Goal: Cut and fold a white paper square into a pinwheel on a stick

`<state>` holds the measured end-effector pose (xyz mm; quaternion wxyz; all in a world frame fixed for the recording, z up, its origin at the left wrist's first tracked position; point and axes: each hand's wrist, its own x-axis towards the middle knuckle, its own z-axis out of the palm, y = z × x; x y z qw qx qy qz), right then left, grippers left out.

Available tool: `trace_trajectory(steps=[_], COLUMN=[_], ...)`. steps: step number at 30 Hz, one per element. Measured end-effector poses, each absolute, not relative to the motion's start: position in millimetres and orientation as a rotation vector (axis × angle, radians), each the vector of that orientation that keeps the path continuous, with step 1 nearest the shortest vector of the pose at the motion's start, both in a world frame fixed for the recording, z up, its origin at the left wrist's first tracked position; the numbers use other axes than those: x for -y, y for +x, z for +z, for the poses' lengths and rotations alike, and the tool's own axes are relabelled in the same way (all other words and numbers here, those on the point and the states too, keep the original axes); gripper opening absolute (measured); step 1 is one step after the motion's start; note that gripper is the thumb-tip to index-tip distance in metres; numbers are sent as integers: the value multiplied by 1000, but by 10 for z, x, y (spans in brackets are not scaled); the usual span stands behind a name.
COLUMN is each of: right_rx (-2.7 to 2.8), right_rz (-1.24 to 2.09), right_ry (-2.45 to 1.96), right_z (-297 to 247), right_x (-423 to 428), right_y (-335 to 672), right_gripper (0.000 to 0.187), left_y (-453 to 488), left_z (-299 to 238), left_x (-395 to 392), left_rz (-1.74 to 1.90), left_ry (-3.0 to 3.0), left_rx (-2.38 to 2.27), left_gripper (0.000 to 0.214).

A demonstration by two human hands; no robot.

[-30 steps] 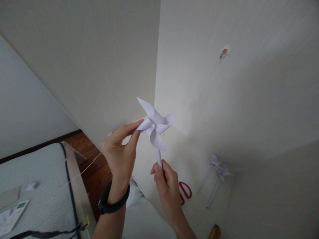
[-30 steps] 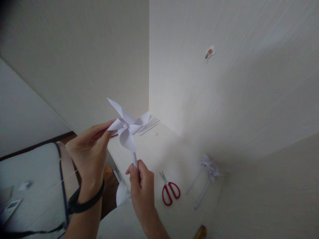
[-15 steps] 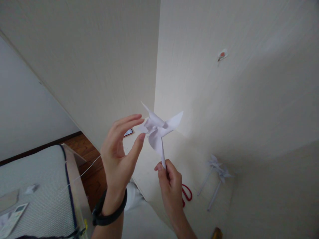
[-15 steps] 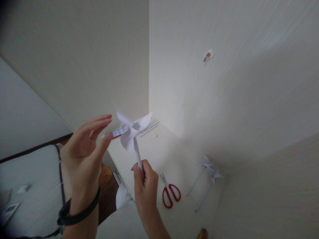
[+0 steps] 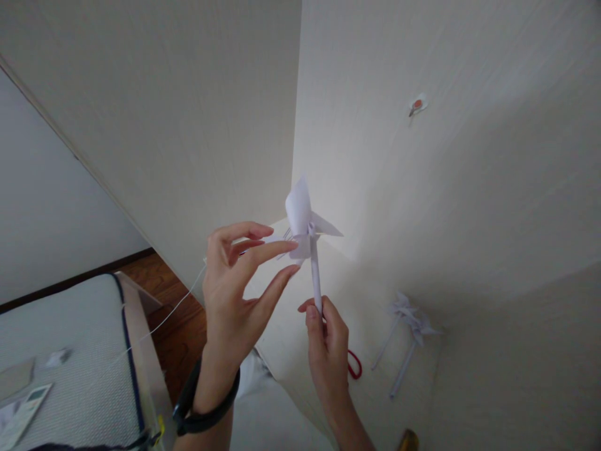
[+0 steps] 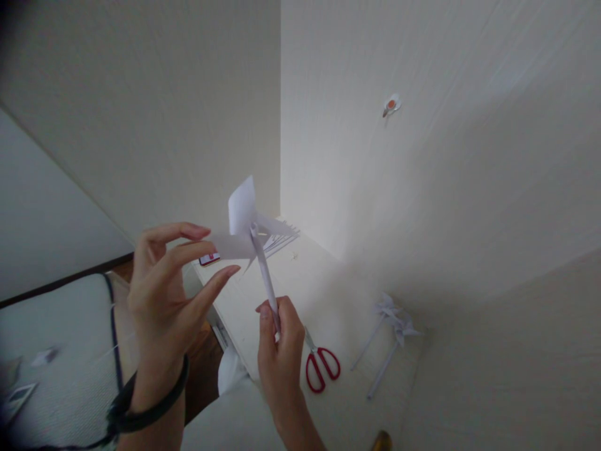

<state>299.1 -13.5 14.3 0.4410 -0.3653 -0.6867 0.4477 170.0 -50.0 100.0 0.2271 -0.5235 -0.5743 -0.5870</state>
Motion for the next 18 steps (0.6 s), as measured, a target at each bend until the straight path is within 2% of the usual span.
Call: trace_trajectory(steps=[10, 18], right_rx=[1740, 1783], right_rz=[1068, 963], right_ry=[-858, -841], right_z=[139, 162], right_x=[137, 140], right_y=[2986, 3023], right_gripper=[31, 28], left_y=[1653, 1650], left_z=[963, 959], left_x=[458, 473], left_rz=[-1519, -1508], left_ry=[-1499, -1529], left_rx=[1677, 1691], left_gripper=[7, 10])
